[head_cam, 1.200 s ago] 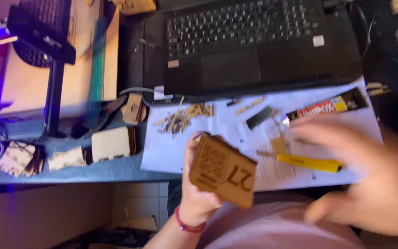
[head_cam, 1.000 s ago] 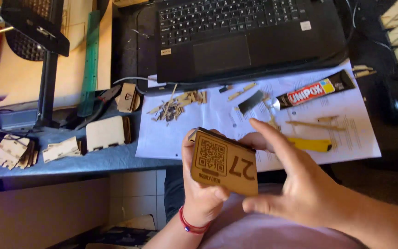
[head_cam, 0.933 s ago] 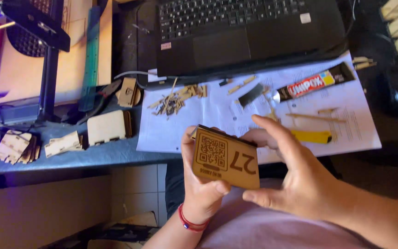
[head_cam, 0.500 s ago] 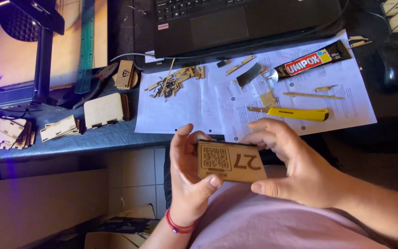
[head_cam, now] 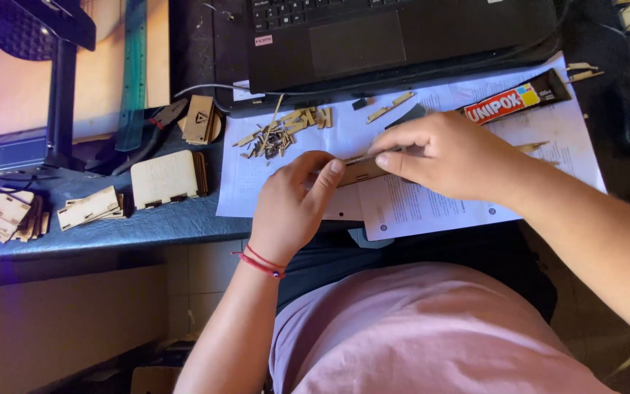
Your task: The person assembles a wooden puzzle by applying glue to small wooden pieces and inserting them into slots on a larger wooden block. They use a small stick to apply the adhesive and a utility knife to assist with the assembly process.
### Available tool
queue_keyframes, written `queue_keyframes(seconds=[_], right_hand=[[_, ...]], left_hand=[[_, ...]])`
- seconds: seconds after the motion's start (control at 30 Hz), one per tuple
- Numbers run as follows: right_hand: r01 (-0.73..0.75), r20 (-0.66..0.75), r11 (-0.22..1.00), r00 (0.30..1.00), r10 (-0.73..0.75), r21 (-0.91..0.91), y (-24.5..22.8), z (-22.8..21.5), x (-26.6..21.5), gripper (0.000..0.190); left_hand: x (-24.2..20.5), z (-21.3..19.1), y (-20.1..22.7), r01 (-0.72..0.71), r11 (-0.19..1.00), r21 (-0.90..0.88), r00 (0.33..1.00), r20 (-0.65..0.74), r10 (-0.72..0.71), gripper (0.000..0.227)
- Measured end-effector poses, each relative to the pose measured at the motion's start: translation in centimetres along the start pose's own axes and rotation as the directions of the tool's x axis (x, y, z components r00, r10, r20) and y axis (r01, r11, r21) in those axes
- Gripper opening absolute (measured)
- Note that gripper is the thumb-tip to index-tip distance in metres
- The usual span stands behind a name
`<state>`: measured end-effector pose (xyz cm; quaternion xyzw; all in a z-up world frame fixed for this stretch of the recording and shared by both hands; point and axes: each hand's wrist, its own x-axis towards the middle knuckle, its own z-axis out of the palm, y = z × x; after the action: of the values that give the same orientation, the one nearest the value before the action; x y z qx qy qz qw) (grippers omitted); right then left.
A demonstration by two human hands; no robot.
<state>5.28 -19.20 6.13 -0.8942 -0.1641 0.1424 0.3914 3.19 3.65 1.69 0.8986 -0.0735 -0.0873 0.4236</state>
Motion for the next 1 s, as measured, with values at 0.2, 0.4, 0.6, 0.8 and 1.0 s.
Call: queue_keyframes(seconds=[0.2,0.4,0.6,0.8,1.0], right_hand=[[0.263,-0.078,0.908,0.95,-0.303,-0.326,1.7,1.3,0.8,0.02],[0.345,0.001,0.808,0.92,-0.392,-0.478,2.4,1.8,1.9,0.019],[0.341,-0.011,0.791,0.916,-0.402,-0.509,3.1,2.1,2.4,0.017],[0.359,-0.051,0.779,0.894,-0.445,-0.514,4.4,2.8,2.9,0.018],[0.353,-0.033,0.769,0.9,-0.436,-0.533,3.8,2.4,2.4,0.021]], left_hand=[[0.8,0.3,-0.8,-0.366,0.918,0.151,0.892,-0.225,0.392,0.034],[3.5,-0.1,-2.7,-0.566,0.775,0.281,0.808,0.004,0.589,0.024],[4.0,0.3,-4.1,-0.551,0.762,0.34,0.817,0.033,0.576,0.023],[4.5,1.1,-5.3,-0.558,0.749,0.356,0.804,0.008,0.595,0.024],[5.1,1.4,-5.5,-0.673,0.659,0.336,0.691,-0.031,0.722,0.027]])
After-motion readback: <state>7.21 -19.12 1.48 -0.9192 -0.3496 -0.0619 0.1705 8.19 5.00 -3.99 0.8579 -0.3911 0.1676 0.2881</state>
